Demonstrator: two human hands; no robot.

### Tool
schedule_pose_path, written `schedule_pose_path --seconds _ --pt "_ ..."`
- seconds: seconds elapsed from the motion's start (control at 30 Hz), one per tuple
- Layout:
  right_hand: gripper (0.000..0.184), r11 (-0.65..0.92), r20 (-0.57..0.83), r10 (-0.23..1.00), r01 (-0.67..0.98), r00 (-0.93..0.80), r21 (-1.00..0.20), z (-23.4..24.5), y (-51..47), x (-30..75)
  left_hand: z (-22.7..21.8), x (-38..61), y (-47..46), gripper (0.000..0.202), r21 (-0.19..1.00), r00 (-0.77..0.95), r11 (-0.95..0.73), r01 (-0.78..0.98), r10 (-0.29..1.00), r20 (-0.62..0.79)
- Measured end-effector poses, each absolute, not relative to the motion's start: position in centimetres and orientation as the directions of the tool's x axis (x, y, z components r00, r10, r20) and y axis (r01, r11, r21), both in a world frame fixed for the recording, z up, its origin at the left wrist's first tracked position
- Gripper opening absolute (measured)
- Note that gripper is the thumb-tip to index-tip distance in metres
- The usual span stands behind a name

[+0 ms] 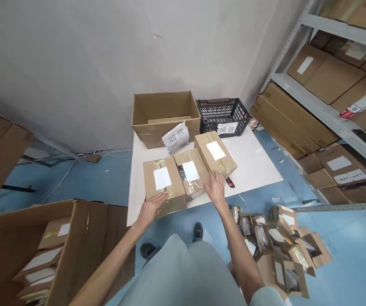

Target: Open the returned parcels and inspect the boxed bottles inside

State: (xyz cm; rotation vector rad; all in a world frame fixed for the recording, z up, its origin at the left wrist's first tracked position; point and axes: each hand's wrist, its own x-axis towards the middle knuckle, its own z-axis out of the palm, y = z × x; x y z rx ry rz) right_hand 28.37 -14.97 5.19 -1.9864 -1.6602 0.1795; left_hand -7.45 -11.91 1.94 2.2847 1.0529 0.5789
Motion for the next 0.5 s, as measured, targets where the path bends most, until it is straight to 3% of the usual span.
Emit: schedule_pose_path --seconds 0.2,0.5 --pt "0.056 -0.121 0.216 0.948 0.894 0.233 -0.432 3.0 -15.0 34.5 -0.9 -3.2 -10.8 0.045 0.639 0.660 -0.585 0.500 0.734 0.156" --pt "0.067 -0.194 0.187 0.947 0.930 0.260 -0.311 3.2 -14.3 35.1 -1.9 0.5 -6.6 0.041 0.708 0.590 -0.482 0.516 0.799 0.114"
